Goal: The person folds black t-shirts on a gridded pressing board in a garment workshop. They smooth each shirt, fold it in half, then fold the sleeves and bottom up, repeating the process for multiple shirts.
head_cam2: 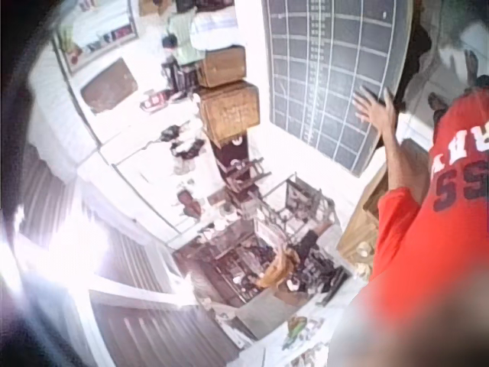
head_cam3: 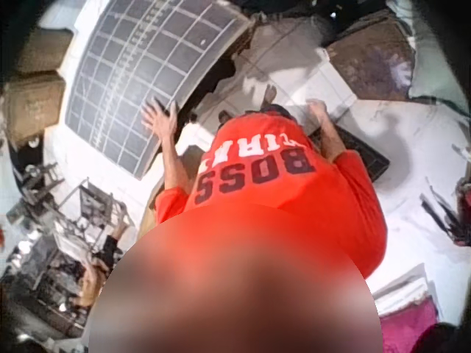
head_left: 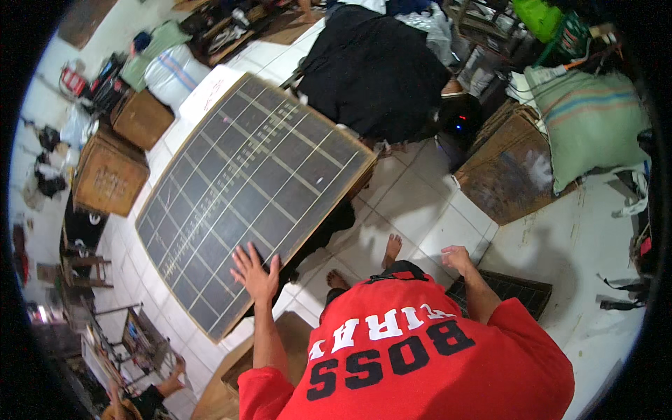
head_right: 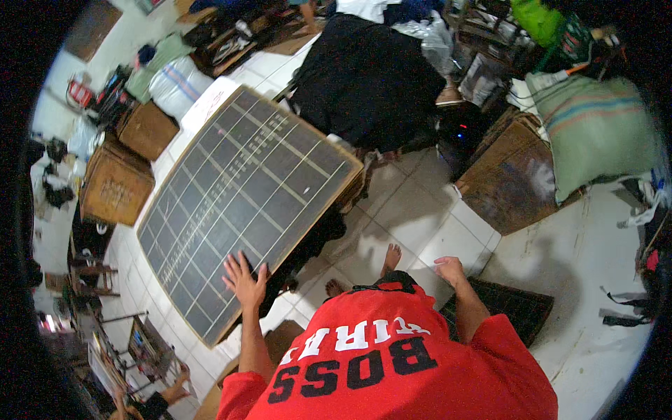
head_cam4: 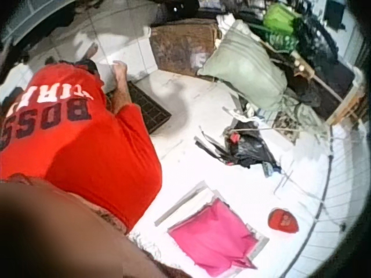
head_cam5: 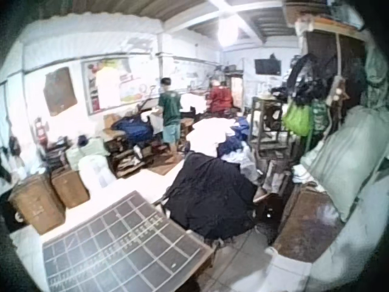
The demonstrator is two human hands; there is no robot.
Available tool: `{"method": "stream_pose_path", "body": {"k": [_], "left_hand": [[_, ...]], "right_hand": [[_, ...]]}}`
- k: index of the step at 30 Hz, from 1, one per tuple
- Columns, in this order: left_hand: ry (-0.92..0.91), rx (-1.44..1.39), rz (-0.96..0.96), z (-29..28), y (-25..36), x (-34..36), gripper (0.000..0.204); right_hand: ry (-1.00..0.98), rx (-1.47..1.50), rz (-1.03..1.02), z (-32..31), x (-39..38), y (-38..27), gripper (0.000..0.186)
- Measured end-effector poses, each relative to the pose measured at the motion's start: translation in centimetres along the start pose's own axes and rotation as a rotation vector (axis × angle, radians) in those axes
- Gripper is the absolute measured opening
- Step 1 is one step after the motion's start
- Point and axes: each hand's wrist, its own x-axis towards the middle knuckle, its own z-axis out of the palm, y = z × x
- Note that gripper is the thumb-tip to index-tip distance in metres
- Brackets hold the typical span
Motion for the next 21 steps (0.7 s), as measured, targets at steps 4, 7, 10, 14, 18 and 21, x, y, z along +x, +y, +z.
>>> {"method": "stream_pose_path", "body": {"k": [4, 7, 10, 14, 18, 21], "left_hand": [[0.039, 0.058, -0.228, 2.4, 4.1, 2.2, 0.092], [0.034, 0.108, -0.314, 4.0, 9.8, 4.9, 0.094], [0.01, 0.121, -0.196, 4.9, 15.9, 7.6, 0.095], [0.066, 0.102, -0.076, 5.8, 23.4, 10.0, 0.093], [0.117, 0.109, -0.032, 6.9, 28.5, 11.4, 0.091], [0.137, 0.103, -0.028, 7.5, 30.6, 13.2, 0.091]], "right_hand": [[-0.042, 0.262, 0.135, -4.4, 2.9, 3.7, 0.018], [0.053, 0.221, 0.183, -7.6, 6.5, 5.5, 0.017], [0.072, 0.268, 0.164, -11.5, 8.8, 7.1, 0.024], [0.075, 0.311, 0.167, -16.4, 10.8, 7.7, 0.031], [0.061, 0.294, 0.24, -18.9, 13.5, 6.7, 0.027], [0.091, 0.255, 0.255, -18.9, 15.8, 5.3, 0.029]]}}
